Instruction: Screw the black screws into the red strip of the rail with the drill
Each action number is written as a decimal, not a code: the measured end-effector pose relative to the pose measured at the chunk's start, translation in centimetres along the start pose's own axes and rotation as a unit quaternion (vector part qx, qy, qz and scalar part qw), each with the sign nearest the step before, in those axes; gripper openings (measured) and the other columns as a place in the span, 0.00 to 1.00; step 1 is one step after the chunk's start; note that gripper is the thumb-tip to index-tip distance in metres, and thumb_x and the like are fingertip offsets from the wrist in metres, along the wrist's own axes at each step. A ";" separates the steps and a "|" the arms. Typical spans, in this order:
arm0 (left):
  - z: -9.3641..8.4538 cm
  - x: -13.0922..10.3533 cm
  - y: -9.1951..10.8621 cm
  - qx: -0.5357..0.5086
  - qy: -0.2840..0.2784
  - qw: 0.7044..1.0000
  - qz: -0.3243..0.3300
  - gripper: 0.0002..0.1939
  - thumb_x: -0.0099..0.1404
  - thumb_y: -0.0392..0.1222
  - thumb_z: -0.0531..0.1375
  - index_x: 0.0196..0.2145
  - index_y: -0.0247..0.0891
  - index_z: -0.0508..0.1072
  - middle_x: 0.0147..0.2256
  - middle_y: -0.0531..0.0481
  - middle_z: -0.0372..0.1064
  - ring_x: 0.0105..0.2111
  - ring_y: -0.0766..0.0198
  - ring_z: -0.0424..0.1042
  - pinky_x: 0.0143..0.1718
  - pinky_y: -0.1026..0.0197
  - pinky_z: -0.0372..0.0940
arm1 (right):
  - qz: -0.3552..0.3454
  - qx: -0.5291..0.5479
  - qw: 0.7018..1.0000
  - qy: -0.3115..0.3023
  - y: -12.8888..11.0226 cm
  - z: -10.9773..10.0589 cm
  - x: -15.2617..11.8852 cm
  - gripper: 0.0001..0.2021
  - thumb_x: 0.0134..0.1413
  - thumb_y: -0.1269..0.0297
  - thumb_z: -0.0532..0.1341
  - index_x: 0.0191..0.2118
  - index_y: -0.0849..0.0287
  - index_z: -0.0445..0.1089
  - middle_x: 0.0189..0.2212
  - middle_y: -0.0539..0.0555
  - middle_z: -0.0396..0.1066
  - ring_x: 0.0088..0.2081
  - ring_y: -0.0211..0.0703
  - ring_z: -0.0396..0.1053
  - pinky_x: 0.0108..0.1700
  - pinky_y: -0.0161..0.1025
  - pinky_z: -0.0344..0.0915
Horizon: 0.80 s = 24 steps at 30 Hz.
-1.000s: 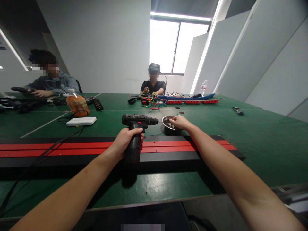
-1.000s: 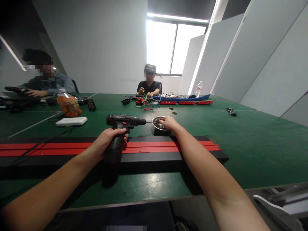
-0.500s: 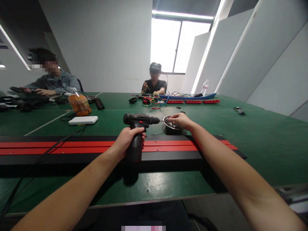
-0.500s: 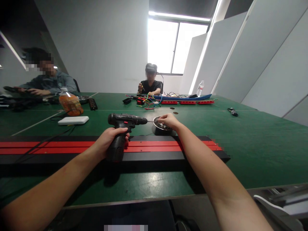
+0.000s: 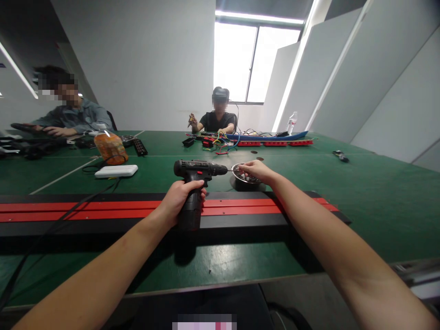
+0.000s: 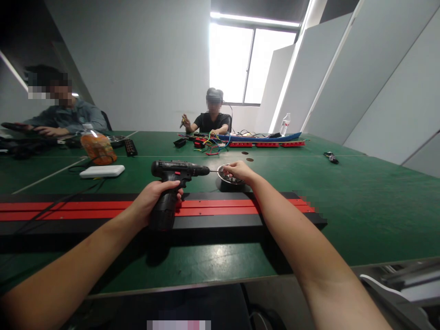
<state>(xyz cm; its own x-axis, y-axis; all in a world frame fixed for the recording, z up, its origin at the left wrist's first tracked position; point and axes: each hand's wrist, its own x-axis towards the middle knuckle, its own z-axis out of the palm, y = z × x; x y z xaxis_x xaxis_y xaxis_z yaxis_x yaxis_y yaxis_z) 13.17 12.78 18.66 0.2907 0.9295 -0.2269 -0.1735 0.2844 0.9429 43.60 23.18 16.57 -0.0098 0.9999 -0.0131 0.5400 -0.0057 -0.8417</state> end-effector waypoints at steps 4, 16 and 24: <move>0.1 -0.1 0.0 0.000 0.002 1.000 0.002 0.12 0.58 0.44 0.65 0.30 0.29 0.74 0.25 0.45 0.70 0.21 0.63 0.71 0.21 0.63 0.66 | 0.003 0.017 1.000 -0.010 -0.5 0.1 -0.3 0.18 0.58 0.52 0.64 0.37 0.66 0.76 0.28 0.56 0.73 0.23 0.33 0.61 0.22 0.30 0.56; -0.1 0.1 -0.2 -0.010 -0.005 1.000 0.000 0.12 0.58 0.44 0.65 0.30 0.29 0.74 0.26 0.44 0.70 0.21 0.63 0.71 0.23 0.63 0.67 | 0.002 0.027 0.999 -0.033 -0.2 0.2 -0.1 0.16 0.57 0.54 0.64 0.31 0.65 0.76 0.26 0.54 0.72 0.22 0.32 0.61 0.23 0.30 0.56; -0.1 0.2 -0.2 -0.013 -0.001 1.000 0.001 0.12 0.57 0.44 0.65 0.31 0.29 0.74 0.26 0.44 0.71 0.21 0.63 0.71 0.22 0.63 0.67 | 0.002 0.019 0.999 -0.027 -0.9 0.2 -0.7 0.17 0.59 0.53 0.63 0.31 0.65 0.75 0.25 0.54 0.71 0.21 0.31 0.60 0.23 0.30 0.57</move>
<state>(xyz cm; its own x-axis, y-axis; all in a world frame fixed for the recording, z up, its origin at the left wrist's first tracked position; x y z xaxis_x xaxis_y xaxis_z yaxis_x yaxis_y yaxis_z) 13.18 12.88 18.39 0.2916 0.9297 -0.2251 -0.1984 0.2890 0.9365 42.93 22.51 17.21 -0.0540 0.9975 -0.0446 0.5080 -0.0110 -0.8613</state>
